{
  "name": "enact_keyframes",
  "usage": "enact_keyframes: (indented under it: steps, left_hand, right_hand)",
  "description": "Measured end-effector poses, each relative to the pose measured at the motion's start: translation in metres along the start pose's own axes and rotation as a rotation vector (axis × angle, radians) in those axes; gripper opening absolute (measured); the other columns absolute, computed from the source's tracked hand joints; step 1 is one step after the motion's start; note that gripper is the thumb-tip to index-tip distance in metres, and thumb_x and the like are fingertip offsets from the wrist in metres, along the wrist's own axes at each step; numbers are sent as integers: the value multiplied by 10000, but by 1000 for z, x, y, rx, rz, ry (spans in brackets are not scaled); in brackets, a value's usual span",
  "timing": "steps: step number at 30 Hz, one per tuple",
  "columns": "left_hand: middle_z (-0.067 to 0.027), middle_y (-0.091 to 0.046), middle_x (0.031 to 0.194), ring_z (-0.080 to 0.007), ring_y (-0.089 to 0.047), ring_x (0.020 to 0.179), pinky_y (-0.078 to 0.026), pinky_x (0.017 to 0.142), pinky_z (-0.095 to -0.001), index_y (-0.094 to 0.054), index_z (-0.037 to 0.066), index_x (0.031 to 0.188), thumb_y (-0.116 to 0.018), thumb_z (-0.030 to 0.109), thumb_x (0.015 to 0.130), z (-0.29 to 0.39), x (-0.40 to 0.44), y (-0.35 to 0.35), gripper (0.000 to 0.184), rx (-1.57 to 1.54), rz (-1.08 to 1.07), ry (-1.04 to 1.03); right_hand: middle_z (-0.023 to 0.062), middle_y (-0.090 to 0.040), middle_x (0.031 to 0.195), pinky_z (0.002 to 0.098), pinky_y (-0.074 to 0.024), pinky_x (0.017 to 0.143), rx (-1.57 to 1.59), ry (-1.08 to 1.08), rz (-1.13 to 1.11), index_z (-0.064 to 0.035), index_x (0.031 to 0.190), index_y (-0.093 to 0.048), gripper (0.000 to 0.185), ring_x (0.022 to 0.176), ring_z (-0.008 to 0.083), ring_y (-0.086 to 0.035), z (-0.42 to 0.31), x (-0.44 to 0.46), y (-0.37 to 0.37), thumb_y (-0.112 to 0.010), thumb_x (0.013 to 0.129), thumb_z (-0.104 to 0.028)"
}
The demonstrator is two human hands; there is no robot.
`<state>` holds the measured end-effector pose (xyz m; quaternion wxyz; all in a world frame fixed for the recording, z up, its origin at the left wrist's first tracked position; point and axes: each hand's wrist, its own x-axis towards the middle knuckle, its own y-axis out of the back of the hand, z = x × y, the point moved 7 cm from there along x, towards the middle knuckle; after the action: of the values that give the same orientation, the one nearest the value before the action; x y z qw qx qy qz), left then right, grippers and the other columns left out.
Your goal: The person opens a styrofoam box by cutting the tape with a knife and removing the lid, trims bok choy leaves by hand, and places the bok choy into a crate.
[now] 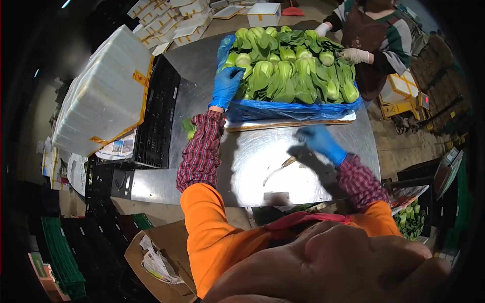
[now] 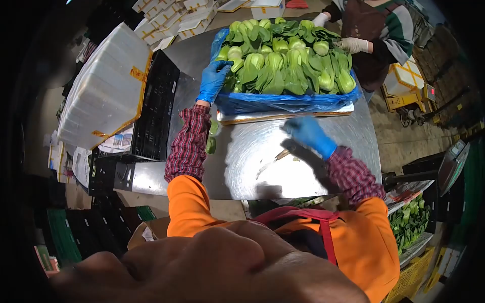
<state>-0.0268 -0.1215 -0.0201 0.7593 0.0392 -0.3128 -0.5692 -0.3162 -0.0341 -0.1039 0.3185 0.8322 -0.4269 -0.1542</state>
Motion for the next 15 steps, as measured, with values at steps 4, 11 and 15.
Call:
enact_keyframes:
  steps: [4,11,15]
  left_hand:
    - [-108,-685,865,-192,-643,756,-488,732,-291,-687,28,935,-625,207,827,8,23,-36,218,93,-61,-69]
    - [-139,-602,1091,-332,-533,1004,-446,854,-396,-643,55,1059,-678,457,748,54,47,-105,509,795,-46,-446]
    - [-170,-542,1145,-369,-447,1088,-422,876,-431,-612,77,1118,-703,513,691,31,61,-141,617,1018,-481,-87]
  right_hand:
    - [168,-655,943,350,-490,741,-5,65,481,-9,1014,-642,370,837,320,-629,-33,59,114,-617,835,-331]
    - [191,-602,1121,387,-457,894,-364,14,312,-27,1134,-583,535,1025,344,-579,55,195,144,-609,795,-440]
    - [209,-600,1112,386,-457,893,-495,-142,151,-36,1123,-592,625,1020,356,-580,54,204,136,-673,703,-492]
